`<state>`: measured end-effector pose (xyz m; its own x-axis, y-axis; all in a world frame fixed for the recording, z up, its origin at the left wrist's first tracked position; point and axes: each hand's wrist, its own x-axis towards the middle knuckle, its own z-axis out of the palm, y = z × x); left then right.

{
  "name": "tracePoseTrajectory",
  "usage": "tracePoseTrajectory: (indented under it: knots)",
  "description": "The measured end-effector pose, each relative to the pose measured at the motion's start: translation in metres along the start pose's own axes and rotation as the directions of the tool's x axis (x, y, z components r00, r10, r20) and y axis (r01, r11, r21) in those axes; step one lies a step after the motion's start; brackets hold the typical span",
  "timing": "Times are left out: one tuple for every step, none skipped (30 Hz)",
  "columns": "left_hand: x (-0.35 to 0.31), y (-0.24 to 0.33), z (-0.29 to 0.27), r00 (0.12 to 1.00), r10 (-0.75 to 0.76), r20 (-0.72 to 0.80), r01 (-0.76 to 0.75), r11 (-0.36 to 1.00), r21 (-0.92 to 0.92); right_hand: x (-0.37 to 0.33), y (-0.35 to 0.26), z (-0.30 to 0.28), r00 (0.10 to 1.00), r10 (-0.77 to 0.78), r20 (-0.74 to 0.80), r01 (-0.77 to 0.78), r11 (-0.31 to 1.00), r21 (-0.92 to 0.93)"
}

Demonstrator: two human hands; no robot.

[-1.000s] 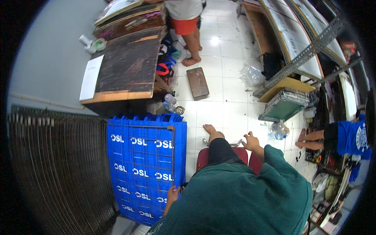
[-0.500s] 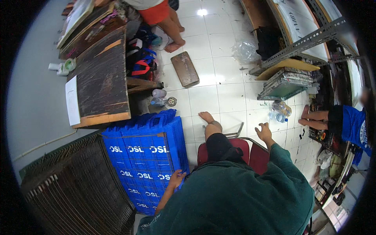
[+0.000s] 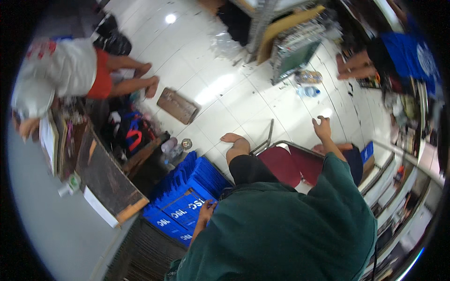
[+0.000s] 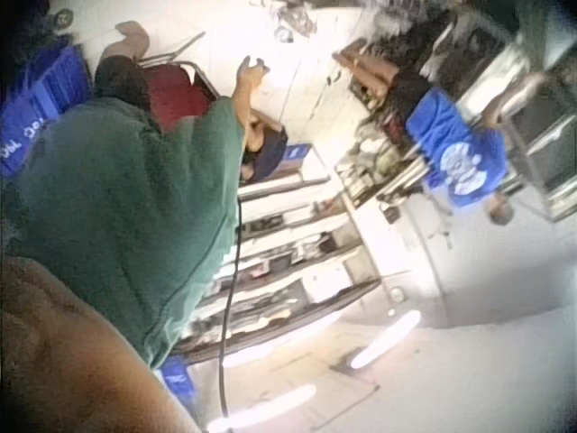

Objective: The person sits on the floor and repeatedly picks up blue rectangular sheets from a stack, aligns them, and places them back on top. Another person in the background is also handling similar blue sheets at a table.

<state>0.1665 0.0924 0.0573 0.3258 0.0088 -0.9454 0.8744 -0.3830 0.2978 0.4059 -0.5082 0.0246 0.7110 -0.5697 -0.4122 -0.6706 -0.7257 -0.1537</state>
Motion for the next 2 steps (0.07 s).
tracePoseTrajectory:
  knots:
    - [-0.001, 0.017, -0.009, 0.999, 0.039, 0.024, -0.039, 0.999, 0.002, -0.017, 0.006, -0.001, 1.0, 0.015, -0.009, -0.015, 1.0, 0.025]
    - [0.001, 0.031, -0.023, 0.997, 0.045, 0.062, -0.049, 0.996, 0.07, -0.039, 0.015, 0.008, 1.0, 0.004, -0.03, -0.001, 0.992, 0.124]
